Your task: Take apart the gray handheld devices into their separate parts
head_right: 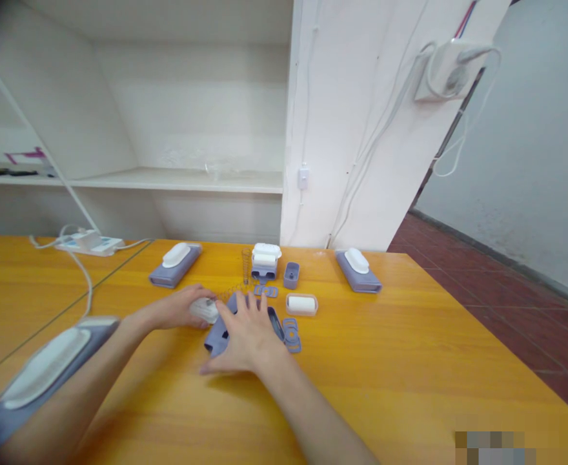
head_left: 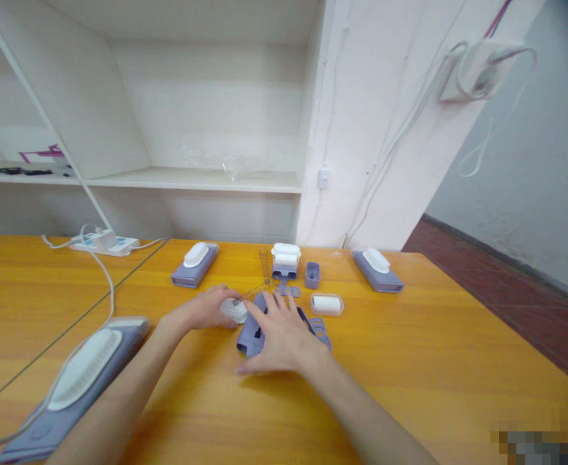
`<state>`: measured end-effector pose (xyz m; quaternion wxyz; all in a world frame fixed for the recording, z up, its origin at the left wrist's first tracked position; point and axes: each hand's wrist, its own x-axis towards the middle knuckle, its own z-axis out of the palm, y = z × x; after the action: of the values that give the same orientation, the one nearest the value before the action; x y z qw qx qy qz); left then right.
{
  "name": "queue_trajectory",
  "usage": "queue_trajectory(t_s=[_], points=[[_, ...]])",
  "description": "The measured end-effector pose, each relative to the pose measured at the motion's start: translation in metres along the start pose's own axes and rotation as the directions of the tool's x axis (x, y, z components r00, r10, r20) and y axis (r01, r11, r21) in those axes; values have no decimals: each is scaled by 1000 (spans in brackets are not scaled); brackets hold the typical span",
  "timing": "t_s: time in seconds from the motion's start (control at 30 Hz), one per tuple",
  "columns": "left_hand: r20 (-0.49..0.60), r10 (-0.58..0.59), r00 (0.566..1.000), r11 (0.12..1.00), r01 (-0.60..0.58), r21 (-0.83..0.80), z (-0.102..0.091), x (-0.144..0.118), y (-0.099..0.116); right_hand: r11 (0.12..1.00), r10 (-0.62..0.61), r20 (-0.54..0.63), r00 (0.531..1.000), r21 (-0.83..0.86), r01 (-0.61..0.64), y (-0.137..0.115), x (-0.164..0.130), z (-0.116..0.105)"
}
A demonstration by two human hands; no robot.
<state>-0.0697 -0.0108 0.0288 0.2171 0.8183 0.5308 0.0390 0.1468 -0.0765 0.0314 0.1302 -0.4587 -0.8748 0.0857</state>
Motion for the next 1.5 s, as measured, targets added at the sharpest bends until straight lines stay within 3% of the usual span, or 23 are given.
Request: queue_trajectory(t_s=[0.13, 0.27, 0.37, 0.47, 0.57, 0.63, 0.73, 0.8, 0.97, 1.03, 1.17, 1.23, 1.3, 1.43, 1.5], points=[[1, 14, 1000, 1000, -14, -1, 0, 2, -2, 996, -66, 57, 996, 55, 63, -6, -11, -14], [16, 35, 999, 999, -35, 14, 0, 2, -1, 961, -167, 45, 985, 229, 152, -14, -29, -39], [34, 39, 999, 999, -39, 14, -1, 1, 3, 927, -172, 27, 985, 342, 152, -13, -43, -60], [57, 28, 998, 1000, -28, -4, -2, 1, 6, 935, -57, -5, 998, 350, 55, 5, -57, -76], [129, 21, 991, 1000, -19, -21, -3, 0, 5, 963, 172, -96, 980, 225, -147, 47, -74, -85], [186, 10, 982, 1000, -7, -16, -5, -1, 4, 935, 352, -158, 923, 95, -341, 84, -87, -87], [246, -7, 969, 1000, 7, -1, -9, -3, 1, 731, 650, -233, 723, -69, -679, 137, -107, -83], [264, -16, 964, 1000, 15, 6, -11, -4, 0, 606, 756, -218, 617, -124, -786, 162, -118, -78], [276, 11, 961, 999, -24, 44, -15, -7, 3, 491, 835, -184, 518, -175, -853, 181, -135, -63], [281, 31, 959, 997, -48, 56, -15, -8, 6, 492, 839, -151, 522, -198, -848, 185, -140, -62], [360, 75, 930, 996, -84, 10, -20, -10, 12, 647, 758, 66, 649, -206, -734, 202, -153, -75], [421, 124, 898, 992, -111, -57, -23, -12, 14, 699, 715, 164, 679, -169, -695, 211, -159, -84], [443, 154, 883, 987, -118, -107, -26, -14, 15, 698, 716, 197, 670, -164, -697, 215, -163, -91], [377, 135, 916, 986, -86, -144, -28, -17, 15, 639, 768, 134, 626, -231, -734, 212, -164, -90], [350, 122, 929, 988, -81, -129, -27, -17, 17, 625, 775, 76, 628, -239, -743, 209, -163, -84]])
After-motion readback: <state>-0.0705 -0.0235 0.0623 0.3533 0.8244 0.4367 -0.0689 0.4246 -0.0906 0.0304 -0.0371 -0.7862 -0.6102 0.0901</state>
